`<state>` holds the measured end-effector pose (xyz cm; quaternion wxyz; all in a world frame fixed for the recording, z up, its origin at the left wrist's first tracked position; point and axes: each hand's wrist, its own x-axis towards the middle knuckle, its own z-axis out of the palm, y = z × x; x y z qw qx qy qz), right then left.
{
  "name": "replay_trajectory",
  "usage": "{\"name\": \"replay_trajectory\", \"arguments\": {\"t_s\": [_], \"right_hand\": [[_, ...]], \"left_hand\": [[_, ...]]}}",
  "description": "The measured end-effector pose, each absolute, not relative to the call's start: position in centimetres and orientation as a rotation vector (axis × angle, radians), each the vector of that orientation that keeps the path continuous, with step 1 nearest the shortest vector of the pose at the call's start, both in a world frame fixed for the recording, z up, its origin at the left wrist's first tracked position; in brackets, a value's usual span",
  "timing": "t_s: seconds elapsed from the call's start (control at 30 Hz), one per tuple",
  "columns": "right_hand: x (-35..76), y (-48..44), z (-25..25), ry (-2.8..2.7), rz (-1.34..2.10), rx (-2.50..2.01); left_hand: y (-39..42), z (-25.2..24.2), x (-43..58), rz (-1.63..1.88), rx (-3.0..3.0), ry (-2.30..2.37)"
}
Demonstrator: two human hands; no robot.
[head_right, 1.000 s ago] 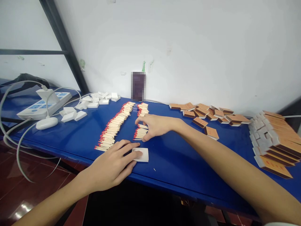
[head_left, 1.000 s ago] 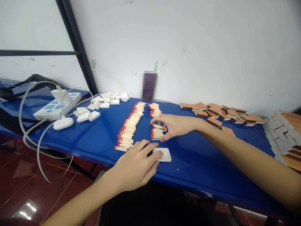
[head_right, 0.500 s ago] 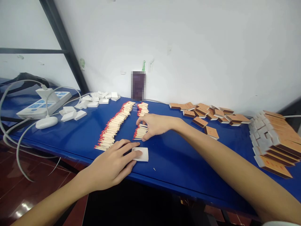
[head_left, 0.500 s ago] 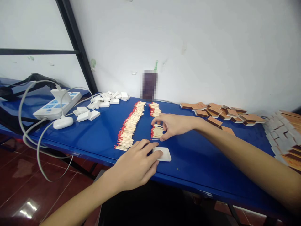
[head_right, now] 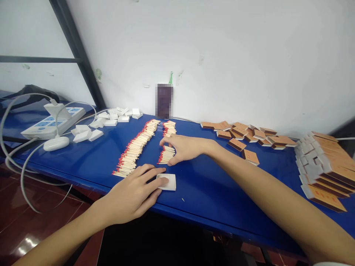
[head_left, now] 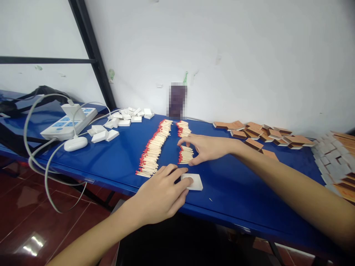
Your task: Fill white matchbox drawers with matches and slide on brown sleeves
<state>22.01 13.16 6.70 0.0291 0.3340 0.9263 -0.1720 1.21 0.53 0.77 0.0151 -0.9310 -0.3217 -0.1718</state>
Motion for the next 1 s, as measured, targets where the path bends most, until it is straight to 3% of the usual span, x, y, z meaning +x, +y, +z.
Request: {"name": "replay_trajectory", "arguments": {"t_s": [1.0], "right_hand": [[20.8,12.4,6.1,2.907,-0.480,1.189]], "left_hand": [[0.5,0.7,1.2,-0.577,-2.900,-1.025]]}}
